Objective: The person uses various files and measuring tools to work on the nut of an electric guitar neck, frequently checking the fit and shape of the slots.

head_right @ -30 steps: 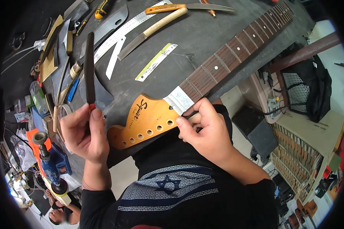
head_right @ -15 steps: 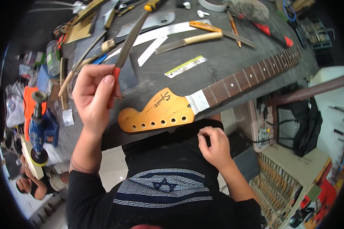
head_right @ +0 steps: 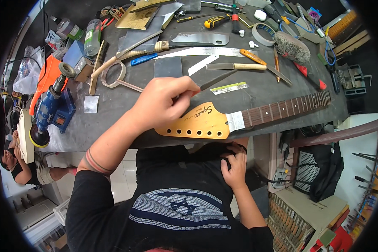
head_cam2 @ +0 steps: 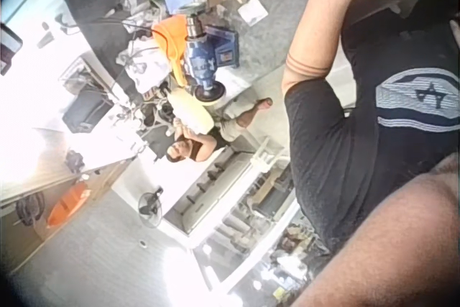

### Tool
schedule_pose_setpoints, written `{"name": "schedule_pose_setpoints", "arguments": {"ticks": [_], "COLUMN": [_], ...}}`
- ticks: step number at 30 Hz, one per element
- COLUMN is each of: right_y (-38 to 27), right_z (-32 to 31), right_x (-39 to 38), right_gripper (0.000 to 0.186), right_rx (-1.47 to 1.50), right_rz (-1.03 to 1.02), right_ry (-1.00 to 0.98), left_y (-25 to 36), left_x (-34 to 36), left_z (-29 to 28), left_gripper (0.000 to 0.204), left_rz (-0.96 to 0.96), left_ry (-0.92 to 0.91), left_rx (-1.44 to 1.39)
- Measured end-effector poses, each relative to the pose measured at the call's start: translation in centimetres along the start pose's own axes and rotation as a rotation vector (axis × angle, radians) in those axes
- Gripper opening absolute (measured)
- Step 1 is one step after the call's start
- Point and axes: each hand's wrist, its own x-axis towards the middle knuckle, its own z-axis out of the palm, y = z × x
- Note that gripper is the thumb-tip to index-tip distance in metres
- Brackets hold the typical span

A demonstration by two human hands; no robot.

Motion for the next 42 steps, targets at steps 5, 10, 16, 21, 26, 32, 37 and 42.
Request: {"name": "schedule_pose_setpoints", "arguments": {"ticks": [5,10,16,21,26,32,37,42], "right_y": [0.0,0.0,0.4,0.1,0.3,0.6,-0.8,-2.6], "right_z": [0.2,0.2,0.3,0.1,0.2,0.5,0.3,4.9], "right_x": [-0.1,-0.3,-0.3,-0.1,0.0,-0.4,0.9,8.6], "right_gripper": [0.018,0.018,0.020,0.019,0.019,0.017,0.020,0.042], "right_rx": [-0.001,-0.017,-0.007,-0.006,-0.007,-0.006,-0.137,-0.376], "right_rz": [-0.008,-0.003,0.000,0.005,-0.011,-0.003,-0.014,0.000], "right_ry": [0.041,0.059,0.059,0.058,0.064,0.063,-0.006,-0.461], "left_y": [0.1,-0.1,-0.1,-0.2,0.0,-0.2,-1.0,-2.5], "left_x": [0.6,0.8,0.8,0.6,0.5,0.4,0.9,0.4], "left_z": [-1.9,-2.5,-2.9,-2.6,-2.8,-2.7,-4.1,-4.8], "left_gripper": [0.015,0.018,0.024,0.028,0.030,0.030,0.027,0.025], "left_rz": [-0.227,-0.344,-0.468,-0.461,-0.492,-0.450,-0.574,-0.523], "left_ry": [-0.045,-0.137,-0.144,-0.115,-0.097,-0.006,0.087,0.160], "left_rx": [-0.278,-0.456,-0.674,-0.713,-0.723,-0.763,-1.072,-1.421]}}
